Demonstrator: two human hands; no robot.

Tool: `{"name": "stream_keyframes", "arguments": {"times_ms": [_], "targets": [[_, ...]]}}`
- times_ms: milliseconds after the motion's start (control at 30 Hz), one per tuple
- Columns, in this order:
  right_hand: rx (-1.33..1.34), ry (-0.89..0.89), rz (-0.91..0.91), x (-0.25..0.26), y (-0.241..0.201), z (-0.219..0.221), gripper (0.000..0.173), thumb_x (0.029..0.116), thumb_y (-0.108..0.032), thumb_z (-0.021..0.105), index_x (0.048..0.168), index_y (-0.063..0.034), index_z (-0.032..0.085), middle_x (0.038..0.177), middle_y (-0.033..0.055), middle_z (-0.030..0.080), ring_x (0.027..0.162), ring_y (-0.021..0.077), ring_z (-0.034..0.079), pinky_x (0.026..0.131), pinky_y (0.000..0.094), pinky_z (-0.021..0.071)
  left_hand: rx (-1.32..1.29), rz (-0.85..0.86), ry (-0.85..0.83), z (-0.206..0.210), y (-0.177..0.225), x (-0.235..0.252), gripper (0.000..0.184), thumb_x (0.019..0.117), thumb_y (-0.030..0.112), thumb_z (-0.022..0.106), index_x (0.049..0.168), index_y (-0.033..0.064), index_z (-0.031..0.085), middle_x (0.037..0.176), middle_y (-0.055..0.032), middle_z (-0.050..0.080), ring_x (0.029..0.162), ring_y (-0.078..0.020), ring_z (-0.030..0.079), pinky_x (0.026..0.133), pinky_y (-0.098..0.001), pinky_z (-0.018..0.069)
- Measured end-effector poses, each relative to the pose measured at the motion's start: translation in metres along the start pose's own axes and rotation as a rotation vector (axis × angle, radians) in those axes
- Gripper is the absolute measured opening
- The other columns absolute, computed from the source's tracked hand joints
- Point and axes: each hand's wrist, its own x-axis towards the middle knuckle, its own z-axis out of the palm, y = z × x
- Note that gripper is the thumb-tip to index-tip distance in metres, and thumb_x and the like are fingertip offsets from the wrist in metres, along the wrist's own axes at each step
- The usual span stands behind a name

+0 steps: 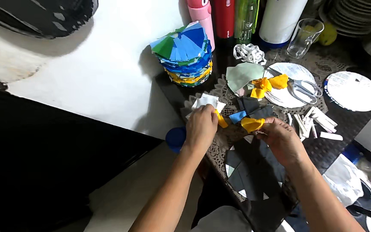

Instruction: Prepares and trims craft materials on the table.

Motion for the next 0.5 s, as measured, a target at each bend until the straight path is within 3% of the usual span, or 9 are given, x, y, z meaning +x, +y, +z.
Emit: {"name": "stream_keyframes", "arguments": {"times_ms": [67, 200, 267, 333, 433, 500], "targets": [[0.019, -0.021, 0.010, -0.001, -0.003, -0.002, 0.028, 0.0979, -0.002, 0.045, 0.081, -0.0085, 0.066, 0.081, 0.0040, 0.072, 0.078, 0.0103, 0.070, 0.074, 0.0255, 0.0581, -0.117, 0.078, 0.006, -0.004, 0.007, -0.011, 0.024, 0.0998, 0.015, 0.063, 0.118, -0.0002, 0.069, 0.111, -0.0199, 0.069, 0.099, -0.0353, 0.069, 0.086, -0.0555, 0.0555], [0.063, -0.078, 0.026, -0.006, -0.006, -0.001, 0.027, 0.0972, -0.003, 0.045, 0.081, -0.0080, 0.066, 0.081, 0.0057, 0.073, 0.077, 0.0110, 0.071, 0.073, 0.0256, 0.0591, -0.689, 0.113, -0.262, -0.007, 0.027, -0.041, 0.045, 0.0960, 0.035, 0.066, 0.129, 0.0045, 0.064, 0.120, -0.0084, 0.070, 0.107, -0.0143, 0.068, 0.091, -0.0354, 0.0570], [0.078, -0.095, 0.044, -0.010, -0.005, 0.000, 0.026, 0.0971, -0.003, 0.045, 0.082, -0.0075, 0.066, 0.080, 0.0063, 0.073, 0.076, 0.0113, 0.071, 0.072, 0.0261, 0.0593, -0.805, 0.097, -0.254, 0.002, 0.036, -0.050, 0.036, 0.0925, 0.028, 0.070, 0.119, 0.0042, 0.067, 0.111, -0.0055, 0.071, 0.101, -0.0095, 0.069, 0.088, -0.0285, 0.0582], [0.102, -0.085, 0.085, -0.014, -0.005, 0.003, 0.029, 0.0996, -0.004, 0.040, 0.083, -0.0072, 0.064, 0.078, 0.0061, 0.073, 0.072, 0.0105, 0.070, 0.069, 0.0243, 0.0580, -0.843, 0.073, -0.164, 0.008, 0.042, -0.055, 0.017, 0.0921, 0.015, 0.067, 0.105, 0.0044, 0.071, 0.094, -0.0015, 0.073, 0.085, -0.0039, 0.069, 0.076, -0.0208, 0.0581], [0.148, -0.043, 0.170, -0.022, -0.005, 0.009, 0.039, 0.1095, -0.015, 0.026, 0.092, -0.0067, 0.060, 0.076, 0.0051, 0.070, 0.067, 0.0101, 0.068, 0.062, 0.0231, 0.0567, -0.929, 0.013, -0.180, 0.006, 0.045, -0.059, 0.012, 0.0943, 0.007, 0.063, 0.101, 0.0022, 0.071, 0.084, -0.0008, 0.072, 0.076, -0.0039, 0.068, 0.071, -0.0199, 0.0573], [0.114, -0.088, 0.174, -0.028, -0.005, 0.009, 0.045, 0.1115, -0.027, 0.022, 0.100, -0.0072, 0.061, 0.081, 0.0031, 0.070, 0.071, 0.0091, 0.068, 0.065, 0.0229, 0.0567, -0.918, -0.008, -0.196, 0.003, 0.043, -0.060, 0.012, 0.0962, 0.009, 0.063, 0.098, 0.0027, 0.073, 0.081, 0.0007, 0.071, 0.074, -0.0037, 0.068, 0.070, -0.0200, 0.0578]]}}
